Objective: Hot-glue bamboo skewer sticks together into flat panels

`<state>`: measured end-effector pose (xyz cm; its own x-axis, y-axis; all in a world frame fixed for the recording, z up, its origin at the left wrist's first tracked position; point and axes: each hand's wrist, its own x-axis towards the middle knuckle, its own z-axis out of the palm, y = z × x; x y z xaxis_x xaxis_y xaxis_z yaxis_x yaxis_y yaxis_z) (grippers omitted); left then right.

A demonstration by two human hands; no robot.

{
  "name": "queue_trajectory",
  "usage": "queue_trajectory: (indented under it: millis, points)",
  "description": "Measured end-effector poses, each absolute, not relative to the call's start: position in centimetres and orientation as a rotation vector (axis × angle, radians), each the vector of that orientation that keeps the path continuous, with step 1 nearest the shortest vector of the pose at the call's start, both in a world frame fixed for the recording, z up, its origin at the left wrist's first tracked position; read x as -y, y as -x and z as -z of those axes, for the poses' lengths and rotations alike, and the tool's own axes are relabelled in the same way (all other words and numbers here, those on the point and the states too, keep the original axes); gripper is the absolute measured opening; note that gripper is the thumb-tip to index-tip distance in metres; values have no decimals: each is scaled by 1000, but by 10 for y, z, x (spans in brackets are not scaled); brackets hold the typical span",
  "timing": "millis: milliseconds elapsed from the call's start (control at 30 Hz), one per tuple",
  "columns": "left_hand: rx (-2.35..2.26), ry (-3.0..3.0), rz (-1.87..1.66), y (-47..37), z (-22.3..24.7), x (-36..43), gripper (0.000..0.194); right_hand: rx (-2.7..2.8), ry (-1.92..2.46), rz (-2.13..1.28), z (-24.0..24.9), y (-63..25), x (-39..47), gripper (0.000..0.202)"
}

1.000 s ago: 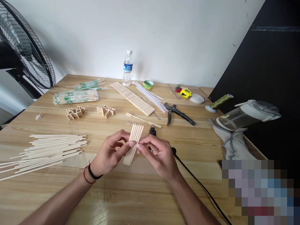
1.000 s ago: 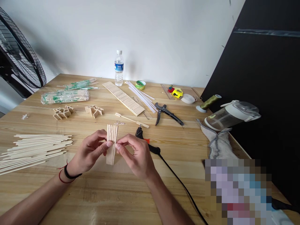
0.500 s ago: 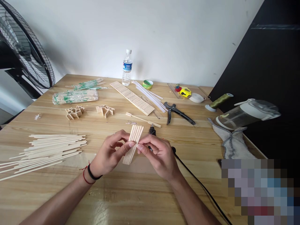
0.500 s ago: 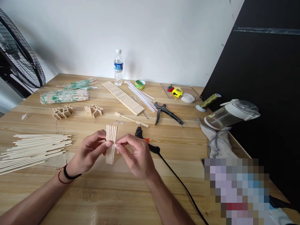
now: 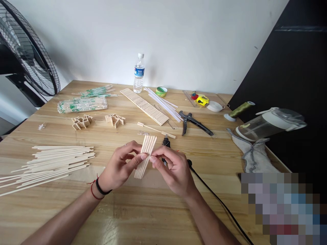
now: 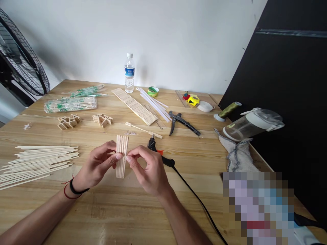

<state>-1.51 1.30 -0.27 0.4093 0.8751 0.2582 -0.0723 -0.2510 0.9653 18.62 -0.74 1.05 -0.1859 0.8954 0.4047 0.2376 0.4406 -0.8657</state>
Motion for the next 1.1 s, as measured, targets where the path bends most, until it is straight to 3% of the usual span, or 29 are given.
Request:
queue_trajectory:
  millis: [1100]
  points:
    - [-789,-1520,-1100,14,-1,-11,12,1720,1007,-721,-8,-180,7,13]
